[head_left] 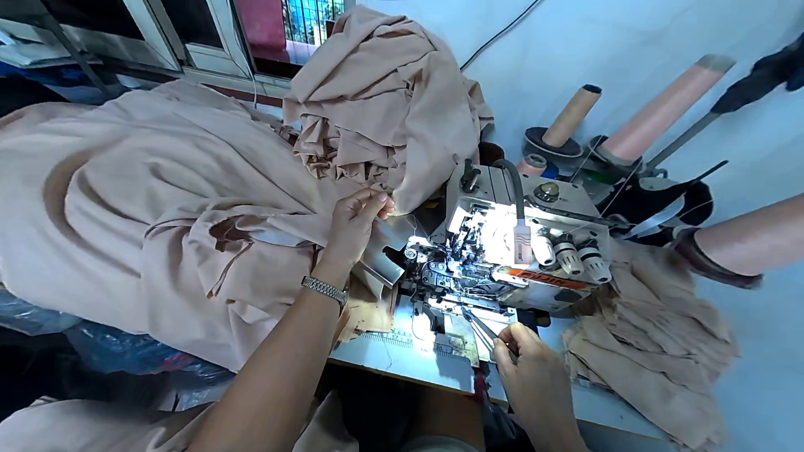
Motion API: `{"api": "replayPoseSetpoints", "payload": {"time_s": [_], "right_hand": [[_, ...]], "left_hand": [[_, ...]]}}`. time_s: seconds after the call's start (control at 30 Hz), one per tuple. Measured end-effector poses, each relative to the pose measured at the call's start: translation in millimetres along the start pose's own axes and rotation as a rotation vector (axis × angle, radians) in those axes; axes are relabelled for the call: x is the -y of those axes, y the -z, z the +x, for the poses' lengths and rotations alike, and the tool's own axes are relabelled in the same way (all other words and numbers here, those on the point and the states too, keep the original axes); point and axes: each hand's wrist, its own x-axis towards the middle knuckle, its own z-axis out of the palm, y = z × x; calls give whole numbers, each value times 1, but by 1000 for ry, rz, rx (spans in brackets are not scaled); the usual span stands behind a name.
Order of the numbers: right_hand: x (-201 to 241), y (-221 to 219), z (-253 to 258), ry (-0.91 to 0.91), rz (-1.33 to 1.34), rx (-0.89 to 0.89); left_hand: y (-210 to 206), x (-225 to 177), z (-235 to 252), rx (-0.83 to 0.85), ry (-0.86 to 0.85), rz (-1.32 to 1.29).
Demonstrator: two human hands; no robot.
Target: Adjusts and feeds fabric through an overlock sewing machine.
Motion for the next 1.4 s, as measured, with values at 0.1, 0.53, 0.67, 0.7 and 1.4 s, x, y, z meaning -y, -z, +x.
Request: {"api": "replayPoseSetpoints", "payload": {"time_s": [0.1,0.53,0.67,0.7,1.4], "right_hand": [[6,-3,1,9,55,1],[-4,19,15,175,41,94],[-8,17,16,167,119,49],[-5,14,15,165,115,100],[-33,24,-33,-149,582,-51]], "left_hand": [[1,1,0,7,-9,-5],[0,0,1,-3,-5,-29],[0,1,1,4,-1,-20],[0,1,1,5,0,-14],[-14,-9,0,746,-148,732]]}}
